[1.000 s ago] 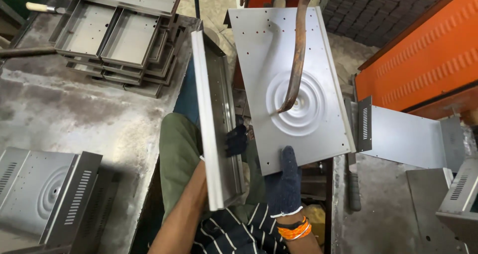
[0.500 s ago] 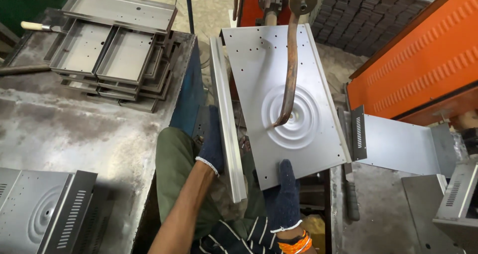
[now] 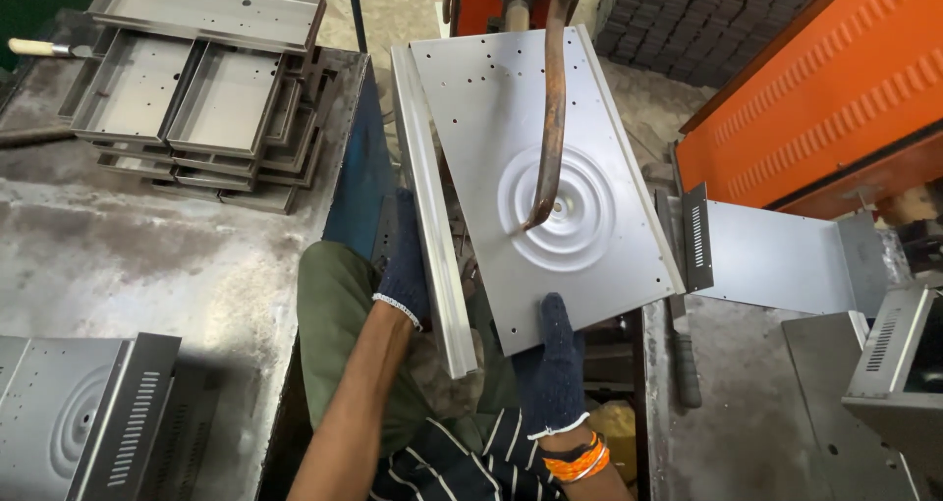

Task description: Using a spot welding machine to join metal components into a housing assembly.

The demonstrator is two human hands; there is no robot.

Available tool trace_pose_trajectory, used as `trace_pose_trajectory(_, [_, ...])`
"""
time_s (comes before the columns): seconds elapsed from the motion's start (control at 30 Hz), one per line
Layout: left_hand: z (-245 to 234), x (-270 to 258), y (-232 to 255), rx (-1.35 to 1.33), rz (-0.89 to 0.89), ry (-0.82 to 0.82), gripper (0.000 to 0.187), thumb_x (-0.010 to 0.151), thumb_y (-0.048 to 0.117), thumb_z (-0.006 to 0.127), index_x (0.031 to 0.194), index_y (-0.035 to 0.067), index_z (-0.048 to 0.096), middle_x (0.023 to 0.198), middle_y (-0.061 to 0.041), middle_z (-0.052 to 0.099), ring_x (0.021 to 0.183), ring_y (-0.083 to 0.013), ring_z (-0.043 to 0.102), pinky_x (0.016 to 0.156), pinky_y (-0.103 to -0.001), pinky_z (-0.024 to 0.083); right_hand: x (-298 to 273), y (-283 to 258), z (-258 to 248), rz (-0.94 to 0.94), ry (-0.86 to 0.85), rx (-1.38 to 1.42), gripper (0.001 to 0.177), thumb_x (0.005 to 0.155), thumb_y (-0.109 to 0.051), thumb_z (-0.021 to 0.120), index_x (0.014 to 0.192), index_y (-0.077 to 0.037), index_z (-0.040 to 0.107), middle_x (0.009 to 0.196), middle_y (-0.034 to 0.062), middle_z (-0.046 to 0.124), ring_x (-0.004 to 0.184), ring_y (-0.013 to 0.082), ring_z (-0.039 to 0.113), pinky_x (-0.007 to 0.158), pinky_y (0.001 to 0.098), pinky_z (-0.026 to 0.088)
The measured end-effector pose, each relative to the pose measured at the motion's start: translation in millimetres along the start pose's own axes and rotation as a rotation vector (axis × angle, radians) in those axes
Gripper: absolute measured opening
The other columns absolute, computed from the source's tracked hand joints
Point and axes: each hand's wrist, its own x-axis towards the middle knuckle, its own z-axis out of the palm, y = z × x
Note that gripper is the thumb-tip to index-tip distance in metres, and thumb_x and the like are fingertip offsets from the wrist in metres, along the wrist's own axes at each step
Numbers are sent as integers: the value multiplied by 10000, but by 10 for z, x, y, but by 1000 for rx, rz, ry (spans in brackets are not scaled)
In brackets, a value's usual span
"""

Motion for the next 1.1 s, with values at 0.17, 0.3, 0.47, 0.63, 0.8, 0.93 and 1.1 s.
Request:
trace_pose_trajectory(0.17, [-122,134,-64,-64,33,-70,707,947,796,497,1164,152,694,847,-36,670,669,-184,635,559,-367,571,-45,-17,-29,-294,-50,-780,576,973,-27,511,1536,-43,388,1496,127,479,1341,233,540,1121,395,476])
trace_pose_trajectory(0.3, [171,-78,133,85,36,53,705,857,795,442,1156,208,694,811,-44,693,627,-180,645,518,-386,574,-31,115,-139,-204,-102,-399,598,1005,57,495,1584,-37,379,1586,149,444,1420,264,489,1198,415,420])
trace_pose_trajectory(0.47, [-256,448,-20,78,78,1,776,935,786,471,1306,135,674,981,-93,703,771,-206,673,662,-383,596,-76,-132,-6,-332,-117,-723,705,918,15,584,1577,-45,340,1565,141,438,1404,259,491,1173,411,423])
trace_pose_trajectory(0.63, [-145,513,-13,82,164,-62,858,874,768,492,1441,134,597,1386,-110,662,1192,-242,650,1002,-391,555,11,-469,396,372,324,389,586,1004,-125,520,1575,-22,441,1537,120,513,1383,263,495,1109,428,408])
trace_pose_trajectory(0.8, [-108,424,-82,24,67,-27,861,860,771,496,1400,112,619,1338,-138,680,1147,-285,663,975,-427,569,-146,-337,133,-318,-110,-784,631,975,7,484,1589,-17,344,1590,175,454,1467,286,459,1212,402,368])
trace_pose_trajectory(0.93, [-212,391,-169,77,52,14,899,862,763,488,1440,81,581,1309,-157,691,1107,-286,669,960,-427,556,-96,-38,21,-33,-20,-305,609,1004,17,492,1598,-29,367,1612,178,458,1480,309,450,1225,392,380])
trace_pose_trajectory(1.1, [-411,153,-510,532,643,-61,943,939,355,736,1640,73,171,1532,-200,413,1343,-276,466,1107,-398,425,-130,-338,170,-375,-43,-1073,753,827,110,609,1539,-4,394,1535,193,487,1416,311,476,1174,414,368])
